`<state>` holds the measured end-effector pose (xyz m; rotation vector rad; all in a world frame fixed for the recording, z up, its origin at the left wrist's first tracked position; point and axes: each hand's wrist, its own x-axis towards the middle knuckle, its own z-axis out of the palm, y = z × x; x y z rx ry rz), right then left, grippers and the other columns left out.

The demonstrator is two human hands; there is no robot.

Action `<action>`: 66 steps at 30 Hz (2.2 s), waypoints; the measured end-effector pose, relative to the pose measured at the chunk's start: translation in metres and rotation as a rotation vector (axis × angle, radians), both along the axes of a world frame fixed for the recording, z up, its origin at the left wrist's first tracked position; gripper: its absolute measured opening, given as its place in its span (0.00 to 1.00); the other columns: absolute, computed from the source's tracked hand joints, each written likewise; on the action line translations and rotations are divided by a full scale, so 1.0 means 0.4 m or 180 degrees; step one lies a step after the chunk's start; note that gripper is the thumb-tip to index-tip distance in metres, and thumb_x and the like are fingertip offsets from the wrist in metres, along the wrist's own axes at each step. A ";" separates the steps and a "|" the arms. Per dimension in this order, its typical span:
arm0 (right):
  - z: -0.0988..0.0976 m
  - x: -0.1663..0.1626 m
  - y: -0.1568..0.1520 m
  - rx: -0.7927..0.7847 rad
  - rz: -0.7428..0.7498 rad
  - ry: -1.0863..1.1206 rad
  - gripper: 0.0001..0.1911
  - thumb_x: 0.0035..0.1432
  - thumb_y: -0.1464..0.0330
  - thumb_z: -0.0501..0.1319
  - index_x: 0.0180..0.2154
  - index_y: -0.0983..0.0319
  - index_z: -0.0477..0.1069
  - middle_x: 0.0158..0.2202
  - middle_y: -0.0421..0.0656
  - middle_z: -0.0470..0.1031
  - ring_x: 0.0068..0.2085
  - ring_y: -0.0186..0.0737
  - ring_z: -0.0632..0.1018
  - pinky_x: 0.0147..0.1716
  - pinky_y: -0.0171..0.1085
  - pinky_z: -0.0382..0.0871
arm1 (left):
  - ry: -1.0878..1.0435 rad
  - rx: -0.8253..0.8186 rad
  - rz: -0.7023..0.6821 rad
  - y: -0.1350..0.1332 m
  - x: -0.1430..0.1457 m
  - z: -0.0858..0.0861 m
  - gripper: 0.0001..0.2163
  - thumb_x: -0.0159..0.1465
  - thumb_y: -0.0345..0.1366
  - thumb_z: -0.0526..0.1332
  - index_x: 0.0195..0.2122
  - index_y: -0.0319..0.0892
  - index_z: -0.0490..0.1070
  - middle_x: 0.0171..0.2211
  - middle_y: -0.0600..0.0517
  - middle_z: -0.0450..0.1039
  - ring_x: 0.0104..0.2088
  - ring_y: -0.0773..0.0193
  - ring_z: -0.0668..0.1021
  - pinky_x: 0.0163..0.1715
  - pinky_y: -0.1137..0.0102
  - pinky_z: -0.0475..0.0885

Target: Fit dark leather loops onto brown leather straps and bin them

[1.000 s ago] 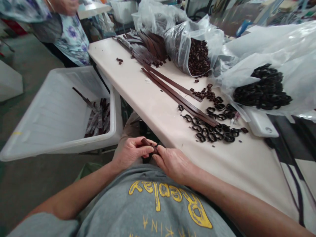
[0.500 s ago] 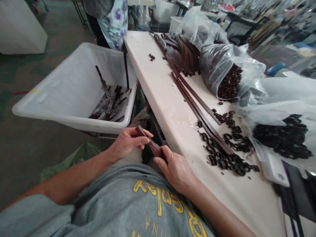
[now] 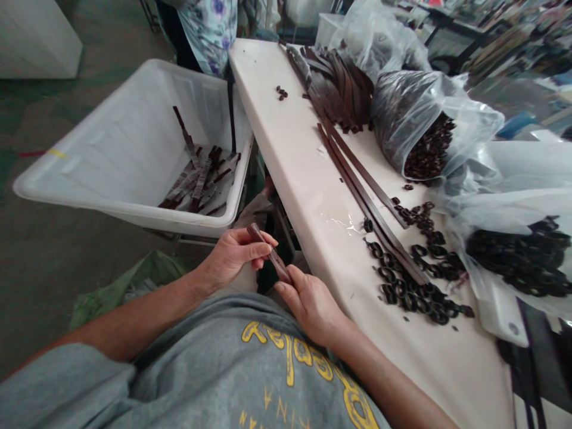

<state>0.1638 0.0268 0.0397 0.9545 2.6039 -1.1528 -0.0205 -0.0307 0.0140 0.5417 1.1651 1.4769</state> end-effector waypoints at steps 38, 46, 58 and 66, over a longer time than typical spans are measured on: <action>-0.045 0.055 0.044 -0.0356 -0.0429 0.0500 0.16 0.69 0.59 0.47 0.30 0.59 0.59 0.25 0.38 0.66 0.26 0.35 0.66 0.26 0.34 0.52 | -0.0032 -0.0274 -0.0816 0.026 0.063 -0.084 0.14 0.50 0.39 0.73 0.36 0.39 0.81 0.24 0.52 0.75 0.21 0.71 0.69 0.21 0.75 0.62; -0.021 0.074 0.049 -0.1456 -0.0838 0.1025 0.20 0.66 0.50 0.49 0.34 0.59 0.63 0.25 0.36 0.66 0.23 0.33 0.69 0.23 0.32 0.62 | -0.0076 0.0115 -0.0468 0.063 0.077 -0.043 0.17 0.52 0.45 0.73 0.38 0.39 0.81 0.28 0.51 0.76 0.27 0.70 0.72 0.28 0.75 0.67; -0.084 0.121 0.038 -0.1929 -0.1241 0.0883 0.27 0.58 0.42 0.55 0.35 0.59 0.69 0.25 0.39 0.72 0.23 0.35 0.73 0.23 0.33 0.67 | -0.1058 0.0335 -0.0157 0.057 0.135 -0.048 0.25 0.54 0.43 0.72 0.52 0.42 0.73 0.39 0.45 0.80 0.37 0.60 0.80 0.38 0.68 0.73; -0.062 0.183 0.073 -0.0679 -0.0829 0.0847 0.18 0.59 0.49 0.58 0.40 0.53 0.76 0.40 0.43 0.81 0.43 0.47 0.80 0.43 0.37 0.76 | -0.0223 0.0651 0.0814 0.097 -0.063 0.058 0.15 0.55 0.39 0.69 0.42 0.39 0.75 0.28 0.52 0.78 0.27 0.66 0.78 0.28 0.75 0.73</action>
